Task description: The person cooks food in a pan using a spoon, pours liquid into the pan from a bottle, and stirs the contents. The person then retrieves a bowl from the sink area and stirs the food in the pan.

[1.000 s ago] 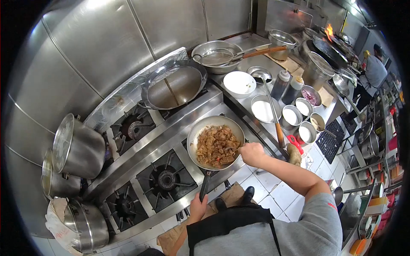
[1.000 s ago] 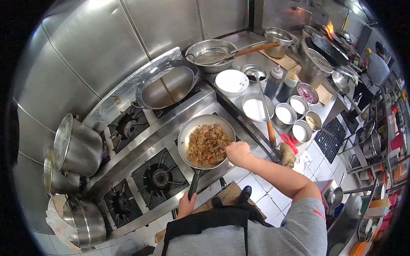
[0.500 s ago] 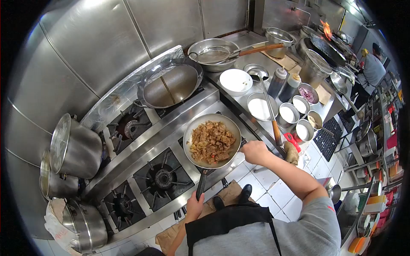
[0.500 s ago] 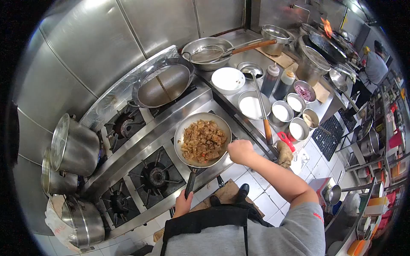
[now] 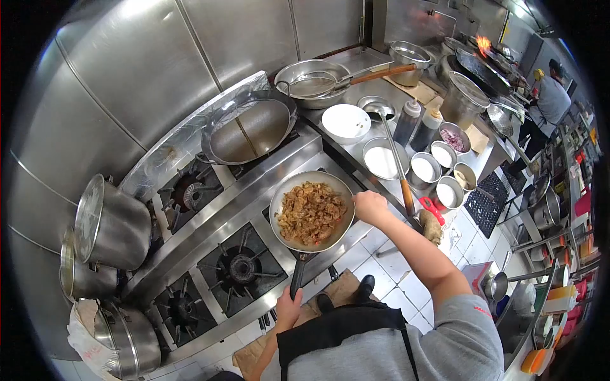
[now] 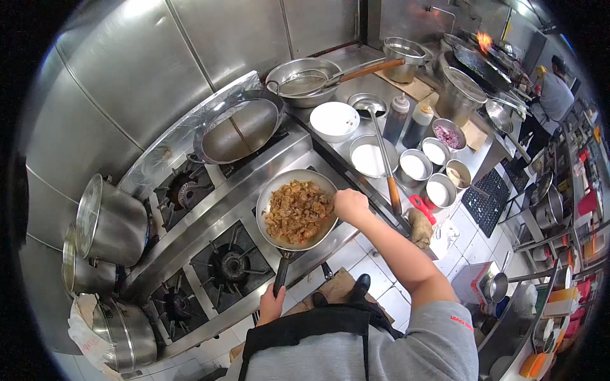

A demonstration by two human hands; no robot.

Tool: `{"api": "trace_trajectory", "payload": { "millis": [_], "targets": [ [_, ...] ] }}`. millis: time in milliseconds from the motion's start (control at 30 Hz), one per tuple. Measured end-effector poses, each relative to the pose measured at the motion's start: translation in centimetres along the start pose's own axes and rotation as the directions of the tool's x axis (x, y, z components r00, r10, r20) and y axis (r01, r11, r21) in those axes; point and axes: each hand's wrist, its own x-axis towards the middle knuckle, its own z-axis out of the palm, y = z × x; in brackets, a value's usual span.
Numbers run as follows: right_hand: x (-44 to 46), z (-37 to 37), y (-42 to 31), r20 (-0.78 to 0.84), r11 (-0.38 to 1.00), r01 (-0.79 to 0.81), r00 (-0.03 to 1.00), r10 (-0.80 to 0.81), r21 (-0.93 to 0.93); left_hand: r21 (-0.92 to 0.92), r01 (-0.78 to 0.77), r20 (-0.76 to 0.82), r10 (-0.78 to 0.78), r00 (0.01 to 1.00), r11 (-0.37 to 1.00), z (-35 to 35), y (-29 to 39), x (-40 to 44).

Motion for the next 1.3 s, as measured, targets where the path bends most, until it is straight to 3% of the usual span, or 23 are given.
{"api": "trace_trajectory", "payload": {
  "millis": [200, 300, 533, 567, 667, 800, 933, 967, 1100, 1233, 1300],
  "targets": [
    [-1.0, 6.0, -0.1, 0.004, 0.999, -0.013, 1.000, 0.012, 0.045, 0.036, -0.024, -0.051, 0.026, 0.998, 0.999, 1.1, -0.9, 0.2],
    [-3.6, 5.5, -0.9, 0.035, 0.999, 0.026, 0.999, -0.027, 0.040, 0.035, -0.052, -0.078, 0.055, 0.995, 0.998, 1.5, -1.0, -0.1],
    [0.2, 4.4, 0.1, -0.025, 0.993, -0.040, 0.999, 0.043, 0.109, 0.007, -0.041, -0.059, 0.042, 0.997, 0.999, 1.1, -0.2, -0.2],
    [0.1, 5.5, 0.2, -0.034, 0.995, 0.011, 0.999, -0.007, 0.102, 0.004, -0.045, -0.067, 0.045, 0.997, 0.999, 1.1, -0.3, -0.2],
    [-0.8, 6.5, -0.5, 0.024, 0.998, 0.007, 1.000, -0.009, 0.070, 0.003, -0.054, -0.077, 0.054, 0.996, 0.999, 1.2, -0.4, -0.2],
    [0.6, 1.5, -0.4, 0.062, 0.998, -0.035, 0.998, 0.032, 0.056, 0.013, -0.055, -0.074, 0.056, 0.996, 0.998, 1.1, -0.4, -0.1],
    [4.9, 2.6, -0.8, -0.093, 0.995, -0.070, 0.993, 0.077, 0.077, 0.012, -0.049, -0.066, 0.050, 0.997, 0.999, 0.9, 0.2, -0.3],
    [5.0, 3.6, -0.8, -0.119, 0.997, 0.022, 0.993, -0.013, 0.079, 0.039, -0.048, -0.064, 0.050, 0.997, 0.998, 1.0, -0.1, -0.2],
    [3.6, 7.4, -0.9, 0.024, 0.998, -0.007, 1.000, 0.005, 0.068, 0.050, -0.040, -0.061, 0.043, 0.997, 0.998, 1.0, -0.1, -0.2],
    [2.5, 7.2, 0.5, 0.056, 1.000, 0.021, 0.998, -0.022, 0.019, 0.047, -0.039, -0.063, 0.042, 0.997, 0.998, 1.2, -0.6, -0.2],
    [3.1, 5.0, -0.2, -0.008, 1.000, 0.014, 1.000, -0.015, -0.023, 0.039, -0.038, -0.061, 0.040, 0.997, 0.999, 1.3, -0.8, -0.2]
  ]
}}
